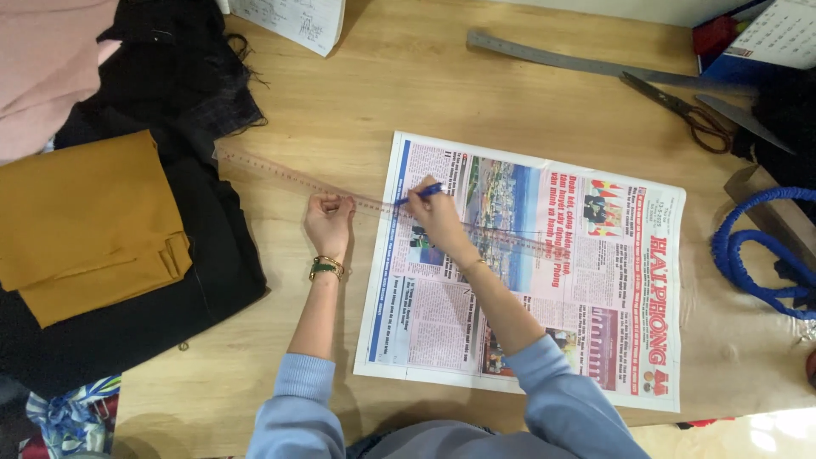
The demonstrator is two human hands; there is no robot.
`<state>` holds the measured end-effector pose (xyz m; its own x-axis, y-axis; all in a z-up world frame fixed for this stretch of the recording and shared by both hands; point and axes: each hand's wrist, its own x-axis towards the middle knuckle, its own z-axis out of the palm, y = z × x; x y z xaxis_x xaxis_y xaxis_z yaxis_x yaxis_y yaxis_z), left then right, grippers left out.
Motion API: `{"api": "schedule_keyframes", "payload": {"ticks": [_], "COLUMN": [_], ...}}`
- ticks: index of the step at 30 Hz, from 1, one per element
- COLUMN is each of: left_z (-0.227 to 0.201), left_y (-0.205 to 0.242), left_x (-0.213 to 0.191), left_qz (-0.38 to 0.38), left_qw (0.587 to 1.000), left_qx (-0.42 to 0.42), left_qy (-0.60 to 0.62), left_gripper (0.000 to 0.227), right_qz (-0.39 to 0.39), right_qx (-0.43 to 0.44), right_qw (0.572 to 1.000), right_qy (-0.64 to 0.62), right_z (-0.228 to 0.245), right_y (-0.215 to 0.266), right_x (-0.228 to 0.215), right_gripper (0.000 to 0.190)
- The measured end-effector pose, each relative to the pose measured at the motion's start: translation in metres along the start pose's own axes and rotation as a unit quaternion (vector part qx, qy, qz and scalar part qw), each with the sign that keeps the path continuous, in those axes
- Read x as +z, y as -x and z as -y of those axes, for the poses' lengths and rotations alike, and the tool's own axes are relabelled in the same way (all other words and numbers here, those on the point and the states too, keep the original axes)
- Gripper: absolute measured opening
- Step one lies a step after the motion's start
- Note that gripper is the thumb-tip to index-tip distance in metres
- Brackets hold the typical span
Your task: The person uses a ruler and a pen to measure and draw lines on a newspaper spread on a wooden table. They adjust the ruler and mark multiple lines across the paper. Later, they open a drawer under the table and place the pen inside.
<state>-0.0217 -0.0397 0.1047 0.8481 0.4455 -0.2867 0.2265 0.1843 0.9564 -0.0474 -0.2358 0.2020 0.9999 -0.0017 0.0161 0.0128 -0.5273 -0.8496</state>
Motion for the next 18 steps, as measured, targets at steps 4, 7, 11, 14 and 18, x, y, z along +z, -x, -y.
{"api": "schedule_keyframes", "payload": {"ticks": [4, 7, 11, 14, 18], "left_z": [-0.006, 0.007, 0.009, -0.034, 0.022], "left_y": [0.001, -0.002, 0.026, 0.11, 0.15], "left_x": [-0.003, -0.004, -0.019, -0.029, -0.038], "left_qz": [0.013, 0.028, 0.074, 0.08, 0.17], "left_qw": [1.0, 0.999, 0.996, 0.99, 0.97], "left_qx": [-0.014, -0.01, -0.029, -0.101, -0.111], "left_qy": [0.021, 0.041, 0.042, 0.059, 0.135], "left_gripper": [0.025, 0.026, 0.026, 0.03, 0.026], "right_qz": [0.05, 0.002, -0.152, -0.331, -0.436], "right_qx": [0.053, 0.081, 0.248, 0.149, 0.212], "right_qw": [0.988, 0.927, 0.916, 0.897, 0.869], "right_qy": [0.138, 0.367, 0.276, 0.254, 0.099], "right_z": [-0.016, -0.087, -0.044, -0.139, -0.144], "right_y": [0.009, 0.05, 0.169, 0.299, 0.396], "right_x": [-0.025, -0.105, -0.212, -0.234, -0.181], "right_gripper": [0.023, 0.022, 0.029, 0.01, 0.013]}}
